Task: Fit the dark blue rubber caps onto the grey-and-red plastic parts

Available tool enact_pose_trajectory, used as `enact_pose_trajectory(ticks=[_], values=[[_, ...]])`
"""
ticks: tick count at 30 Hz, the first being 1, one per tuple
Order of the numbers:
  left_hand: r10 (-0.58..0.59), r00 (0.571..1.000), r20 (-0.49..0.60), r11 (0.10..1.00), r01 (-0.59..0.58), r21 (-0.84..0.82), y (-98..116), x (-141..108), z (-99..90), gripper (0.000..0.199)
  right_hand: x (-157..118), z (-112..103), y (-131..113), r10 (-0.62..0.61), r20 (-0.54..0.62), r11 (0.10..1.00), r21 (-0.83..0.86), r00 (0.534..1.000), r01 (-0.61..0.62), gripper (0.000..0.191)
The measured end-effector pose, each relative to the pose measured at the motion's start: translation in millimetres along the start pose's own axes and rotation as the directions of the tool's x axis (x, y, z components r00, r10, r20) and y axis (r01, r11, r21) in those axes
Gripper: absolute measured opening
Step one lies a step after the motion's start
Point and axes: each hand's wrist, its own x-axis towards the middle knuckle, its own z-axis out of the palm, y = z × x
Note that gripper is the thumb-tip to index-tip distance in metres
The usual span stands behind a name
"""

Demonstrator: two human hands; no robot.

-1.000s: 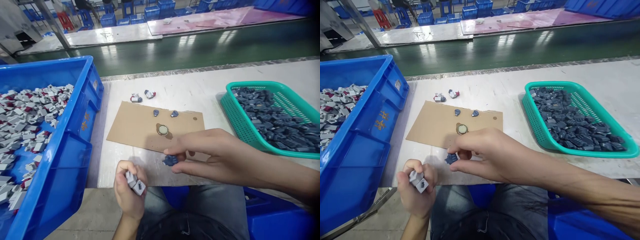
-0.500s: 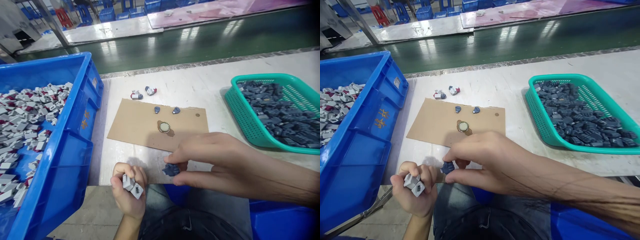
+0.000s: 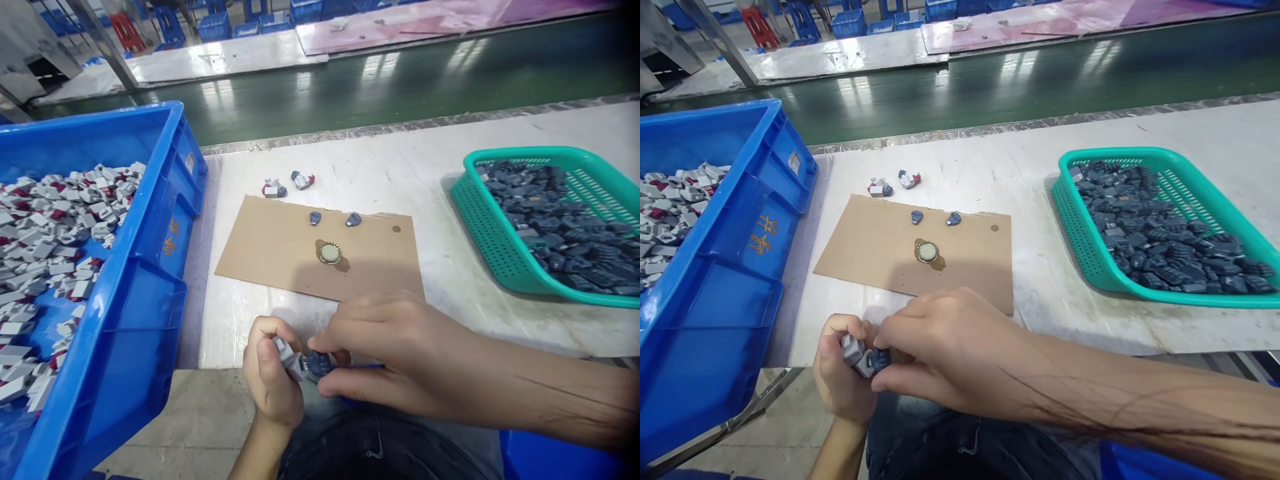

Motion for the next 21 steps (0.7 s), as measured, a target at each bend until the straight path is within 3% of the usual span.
enact_pose_trajectory(ticks=[7,12,21], values=[[0.04,0.999,0.031,0.988,-0.044,0.15,-0.4,0.8,-1.1,0.042,-1.2,-1.2,0.1,-0.003,0.037,0.997,-0.076,0.999,0.006,0.014],[0.131,0.986,0.101,0.949,-0.154,0.276,2.9,-0.4,1.8,0.041,2.4,-1.2,-1.2,0.059,0.13,0.985,-0.166,0.99,-0.037,0.011],[0.072,0.983,0.17,0.962,-0.113,0.247,5.4,3.3,-1.9,0.039,14.7,-8.2,2.1,0.078,0.192,0.995,0.047,0.978,-0.088,0.021]])
